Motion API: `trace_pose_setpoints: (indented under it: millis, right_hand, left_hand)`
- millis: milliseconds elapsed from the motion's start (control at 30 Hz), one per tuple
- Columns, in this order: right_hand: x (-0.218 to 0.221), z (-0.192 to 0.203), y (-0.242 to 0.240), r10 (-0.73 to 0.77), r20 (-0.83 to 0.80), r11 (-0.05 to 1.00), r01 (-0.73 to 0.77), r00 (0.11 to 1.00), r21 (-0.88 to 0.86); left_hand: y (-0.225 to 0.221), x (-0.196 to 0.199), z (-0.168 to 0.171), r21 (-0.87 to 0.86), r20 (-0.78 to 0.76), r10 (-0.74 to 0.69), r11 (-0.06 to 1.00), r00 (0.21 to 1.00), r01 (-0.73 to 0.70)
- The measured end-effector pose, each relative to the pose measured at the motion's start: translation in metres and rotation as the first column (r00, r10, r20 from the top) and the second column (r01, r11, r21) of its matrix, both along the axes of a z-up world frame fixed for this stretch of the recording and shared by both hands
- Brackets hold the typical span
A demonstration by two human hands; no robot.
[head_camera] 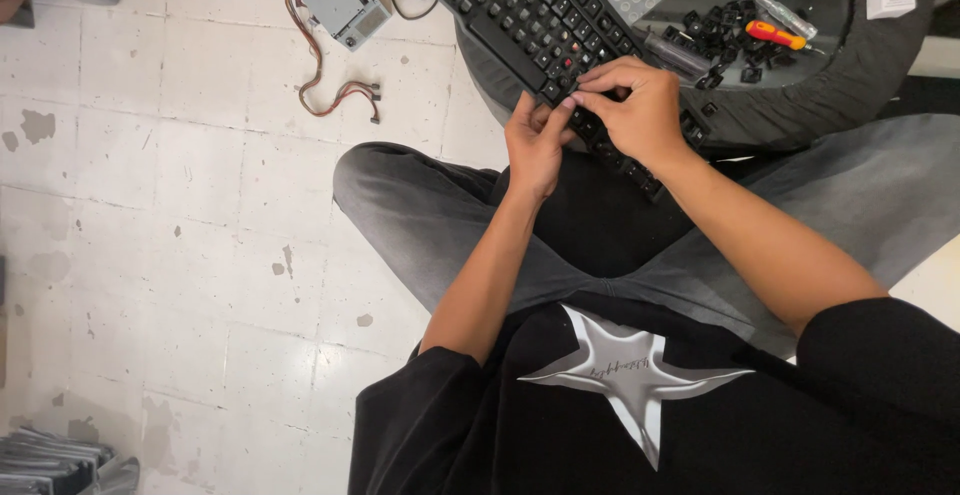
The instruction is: Reassembling a computer keyboard by picking up individual keys and snapping them back into the keyboard frame.
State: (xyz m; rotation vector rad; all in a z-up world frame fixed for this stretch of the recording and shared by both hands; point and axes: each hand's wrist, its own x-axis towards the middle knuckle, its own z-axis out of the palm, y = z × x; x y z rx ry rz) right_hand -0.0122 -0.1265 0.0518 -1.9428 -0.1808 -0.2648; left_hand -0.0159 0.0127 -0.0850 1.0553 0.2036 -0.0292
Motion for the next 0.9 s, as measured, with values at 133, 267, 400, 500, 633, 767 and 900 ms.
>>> trace_pose_setpoints:
  millis: [133, 267, 400, 500, 633, 767, 900]
  right_hand:
    - [-0.002, 0.001, -0.002, -0.025, 0.006, 0.999, 0.025, 1.0, -0.042]
    - [-0.004, 0.014, -0.005, 0.024, 0.062, 0.995, -0.018, 0.998, -0.097]
    - [0.009, 0.016, -0.023, 0.109, -0.166, 0.978, -0.076, 0.98, 0.195]
    - [0.008, 0.026, -0.033, 0.136, -0.282, 0.932, -0.027, 0.95, 0.361]
    - [-0.003, 0.045, -0.029, 0.213, -0.152, 0.893, -0.129, 0.965, 0.432]
    - [-0.013, 0.069, -0.016, 0.156, 0.154, 0.952, -0.19, 0.976, 0.239]
    - [-0.016, 0.074, -0.016, 0.14, 0.44, 0.98, -0.187, 0.887, 0.066]
  left_hand:
    - [-0.005, -0.002, 0.004, 0.039, -0.003, -0.015, 0.999, 1.0, 0.015]
    - [-0.005, -0.002, 0.056, 0.017, -0.025, -0.02, 1.0, 0.999, 0.02]
    - [-0.002, 0.011, 0.082, -0.166, -0.092, 0.008, 0.986, 0.996, -0.024]
    - [0.01, 0.016, 0.095, -0.208, -0.197, 0.021, 0.976, 0.98, -0.063]
    - [0.018, 0.016, 0.098, -0.138, -0.191, 0.03, 0.989, 0.981, -0.057]
    - [0.02, 0.01, 0.113, -0.18, -0.146, -0.006, 0.983, 0.989, -0.021]
    - [0.018, 0.006, 0.108, -0.173, -0.106, -0.048, 0.984, 0.993, 0.029]
